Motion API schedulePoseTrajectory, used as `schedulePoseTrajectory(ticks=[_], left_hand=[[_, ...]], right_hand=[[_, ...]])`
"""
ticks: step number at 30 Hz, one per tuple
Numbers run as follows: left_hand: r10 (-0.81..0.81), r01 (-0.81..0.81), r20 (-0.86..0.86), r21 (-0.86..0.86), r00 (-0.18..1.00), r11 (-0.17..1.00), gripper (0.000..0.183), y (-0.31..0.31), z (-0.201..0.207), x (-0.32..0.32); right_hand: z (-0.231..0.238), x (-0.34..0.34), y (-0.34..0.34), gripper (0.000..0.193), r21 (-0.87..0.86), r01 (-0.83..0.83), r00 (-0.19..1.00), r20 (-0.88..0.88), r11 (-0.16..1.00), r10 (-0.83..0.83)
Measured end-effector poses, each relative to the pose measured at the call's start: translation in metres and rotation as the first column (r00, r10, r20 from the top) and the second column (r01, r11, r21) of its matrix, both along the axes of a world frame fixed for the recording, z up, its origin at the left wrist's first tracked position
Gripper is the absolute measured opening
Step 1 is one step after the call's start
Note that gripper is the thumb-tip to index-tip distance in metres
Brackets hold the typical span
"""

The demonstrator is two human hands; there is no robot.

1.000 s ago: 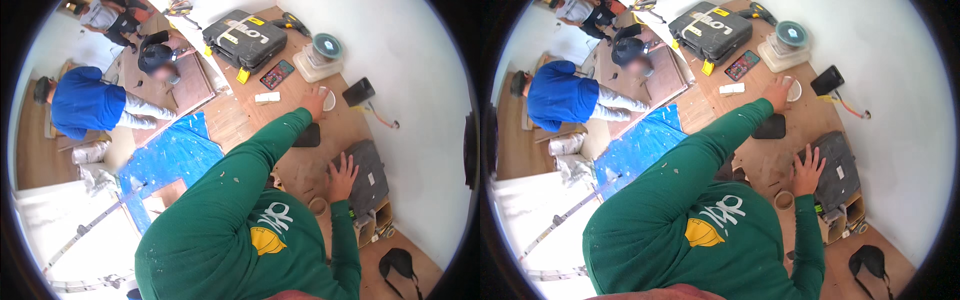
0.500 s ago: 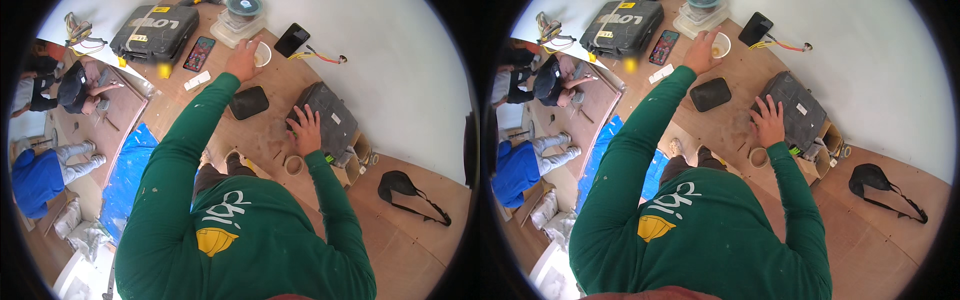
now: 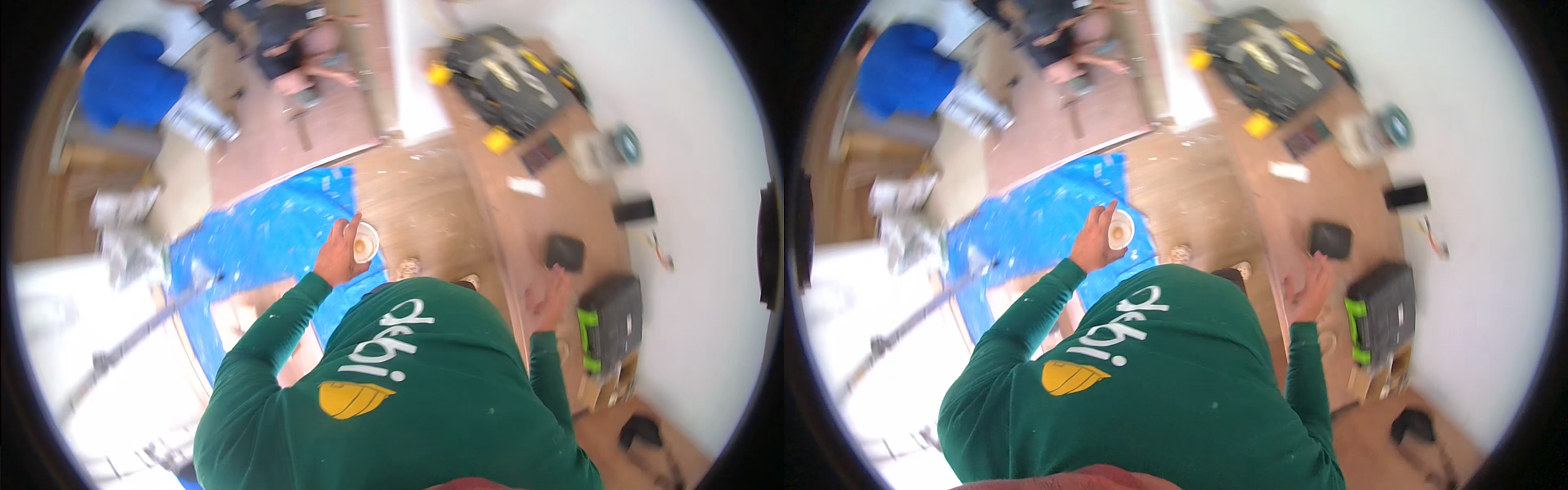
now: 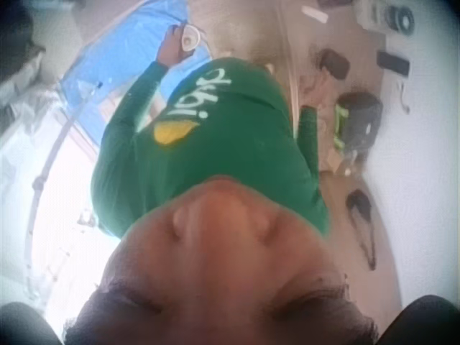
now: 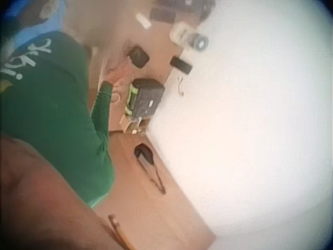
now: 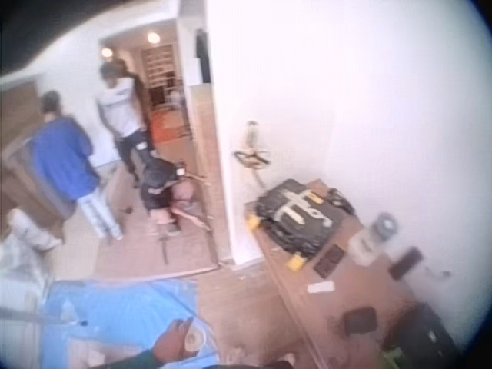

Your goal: The person removes a green laser level from a yellow tripod, places it on a workbench, and opens a black carrying case. They then retrieve a black battery pack, attach it to the laser level, and activate the device to project a green laser line. Finally, they place the laser level and battery back into the case and close it.

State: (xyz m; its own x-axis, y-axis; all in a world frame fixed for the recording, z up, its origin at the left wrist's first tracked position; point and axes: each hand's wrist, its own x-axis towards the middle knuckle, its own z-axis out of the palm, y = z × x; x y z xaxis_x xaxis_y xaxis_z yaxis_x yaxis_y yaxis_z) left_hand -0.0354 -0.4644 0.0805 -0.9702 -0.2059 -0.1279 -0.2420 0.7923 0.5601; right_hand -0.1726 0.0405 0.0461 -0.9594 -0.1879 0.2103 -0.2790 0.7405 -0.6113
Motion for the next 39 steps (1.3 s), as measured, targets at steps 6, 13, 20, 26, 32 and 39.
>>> schedulePoseTrajectory(ticks=[6, 13, 20, 26, 32, 39], left_hand=[[0.496, -0.51, -0.12, -0.148, 0.86, 0.848, 0.112, -0.106, 0.005, 0.085], [0.736, -0.742, -0.12, -0.208, 0.666, 0.637, 0.102, -0.167, 0.002, 0.109], [0.897, -0.868, 0.007, -0.247, 0.442, 0.43, 0.098, -0.2, -0.017, 0.127], [0.982, -0.958, 0.038, -0.215, 0.187, 0.191, 0.099, -0.211, -0.025, 0.111], [0.99, -0.972, 0.14, -0.23, 0.018, 0.05, 0.1, -0.257, -0.059, 0.11], [0.962, -0.972, 0.271, -0.233, -0.041, 0.024, 0.101, -0.459, -0.082, 0.138]], right_hand=[[0.002, -0.044, -0.192, 0.039, -0.084, -0.643, 0.68, 0.393, 0.761, 0.619], [-0.037, -0.179, -0.292, 0.035, 0.035, -0.852, 0.485, 0.427, 0.522, 0.764], [-0.036, -0.269, -0.436, 0.035, -0.004, -0.932, 0.3, 0.549, 0.361, 0.78], [-0.03, -0.317, -0.67, 0.043, 0.051, -0.997, -0.03, 0.381, -0.053, 0.924], [0.033, -0.273, -0.98, 0.046, 0.065, -0.959, -0.268, 0.129, -0.277, 0.955], [0.129, -0.182, -1.303, 0.047, 0.032, -0.927, -0.373, 0.026, -0.374, 0.927]])
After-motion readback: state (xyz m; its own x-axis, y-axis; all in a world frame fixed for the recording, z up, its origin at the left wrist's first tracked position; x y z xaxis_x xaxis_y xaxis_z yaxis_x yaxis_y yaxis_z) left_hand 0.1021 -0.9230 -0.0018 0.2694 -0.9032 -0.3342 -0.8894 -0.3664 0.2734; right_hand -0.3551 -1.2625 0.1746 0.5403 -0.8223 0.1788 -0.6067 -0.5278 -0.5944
